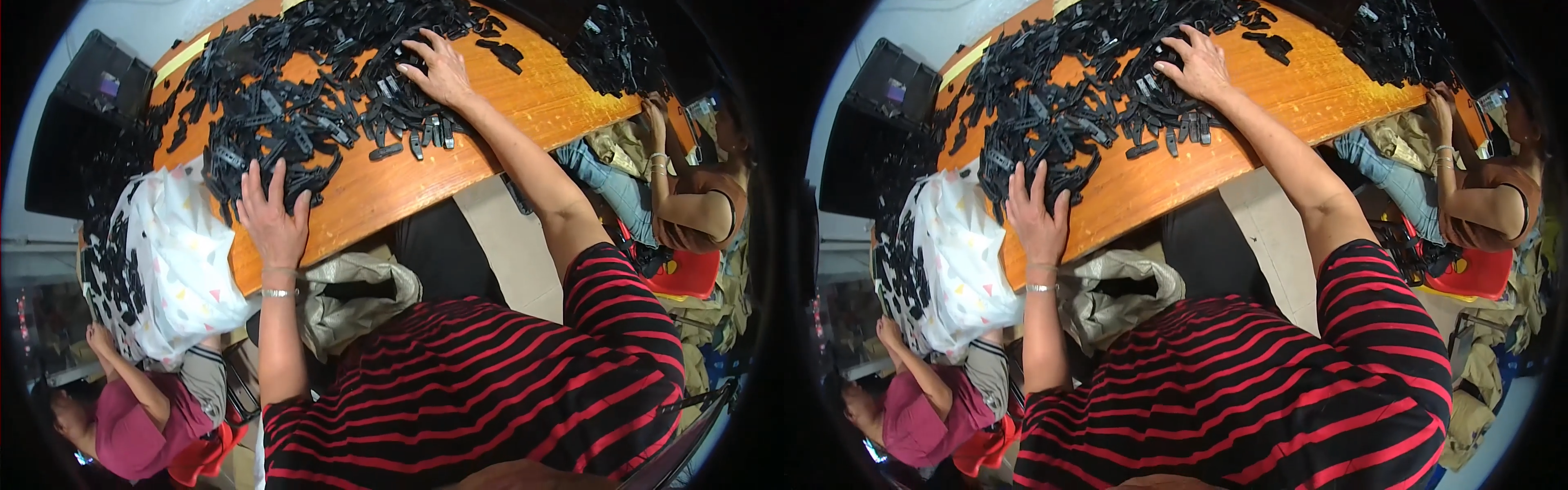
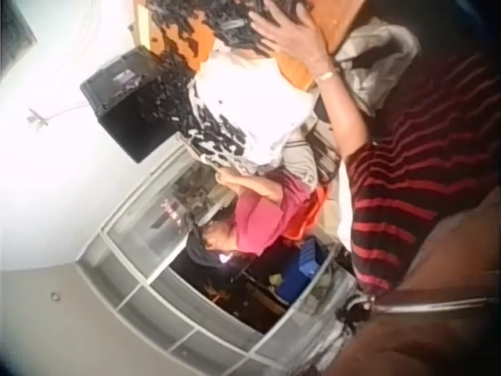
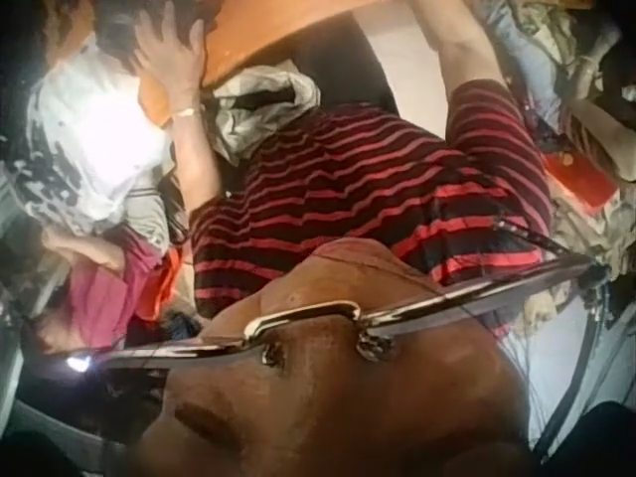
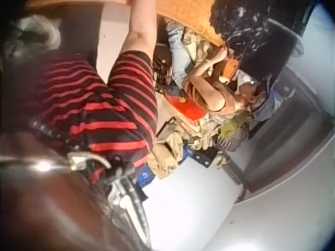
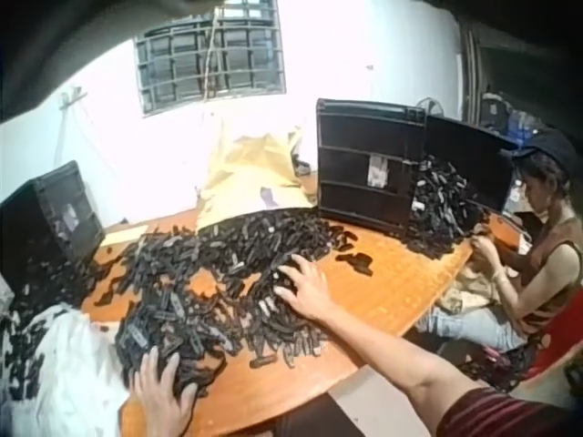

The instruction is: The person is manually inspecting and sorting small black plastic components at a workbench.

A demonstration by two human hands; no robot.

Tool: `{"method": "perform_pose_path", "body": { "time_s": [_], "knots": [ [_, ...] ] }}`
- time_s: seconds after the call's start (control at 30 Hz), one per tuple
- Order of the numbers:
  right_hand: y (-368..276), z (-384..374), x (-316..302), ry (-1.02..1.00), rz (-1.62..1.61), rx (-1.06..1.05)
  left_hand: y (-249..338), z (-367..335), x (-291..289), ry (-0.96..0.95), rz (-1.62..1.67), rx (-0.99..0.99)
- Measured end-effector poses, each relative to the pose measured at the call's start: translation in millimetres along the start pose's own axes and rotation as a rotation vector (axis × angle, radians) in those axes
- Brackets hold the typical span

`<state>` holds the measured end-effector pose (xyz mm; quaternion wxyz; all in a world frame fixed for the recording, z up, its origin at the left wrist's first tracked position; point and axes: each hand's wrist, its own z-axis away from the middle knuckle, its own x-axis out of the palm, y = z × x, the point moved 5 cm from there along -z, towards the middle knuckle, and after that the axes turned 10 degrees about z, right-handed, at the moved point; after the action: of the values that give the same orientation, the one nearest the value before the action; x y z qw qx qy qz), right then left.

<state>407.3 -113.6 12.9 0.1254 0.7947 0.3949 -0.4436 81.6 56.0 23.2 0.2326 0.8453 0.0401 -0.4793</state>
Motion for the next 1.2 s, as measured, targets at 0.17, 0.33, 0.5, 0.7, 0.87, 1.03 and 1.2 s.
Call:
{"method": "perform_pose_path", "body": {
  "time_s": [0.17,0.33,0.5,0.7,0.87,1.03,1.2],
  "knots": [
    [-33.0,7.1,-5.0,0.02,-0.009,-0.145,2.3,3.1,-5.9,0.085,0.072,0.105],
    [-58.1,29.3,-46.4,0.055,-0.024,-0.324,5.5,13.7,-14.7,0.158,0.164,0.149],
    [-113.6,74.4,-96.8,-0.168,-0.283,-0.382,7.9,26.2,-22.2,0.172,0.154,0.15],
    [-130.6,86.7,-78.2,-0.414,-0.04,-0.353,13.3,36.9,-21.3,0.164,0.198,0.154],
    [-136.5,85.5,-77.7,-0.411,-0.039,-0.421,13.8,48.3,-23.6,0.183,0.214,0.145],
    [-131.2,87.3,-76.7,-0.486,-0.072,-0.448,19.3,45.6,-23.4,0.19,0.176,0.09],
    [-134.9,88.1,-79.4,-0.458,-0.078,-0.403,18.2,40.1,-23.6,0.196,0.121,0.055]
  ]
}}
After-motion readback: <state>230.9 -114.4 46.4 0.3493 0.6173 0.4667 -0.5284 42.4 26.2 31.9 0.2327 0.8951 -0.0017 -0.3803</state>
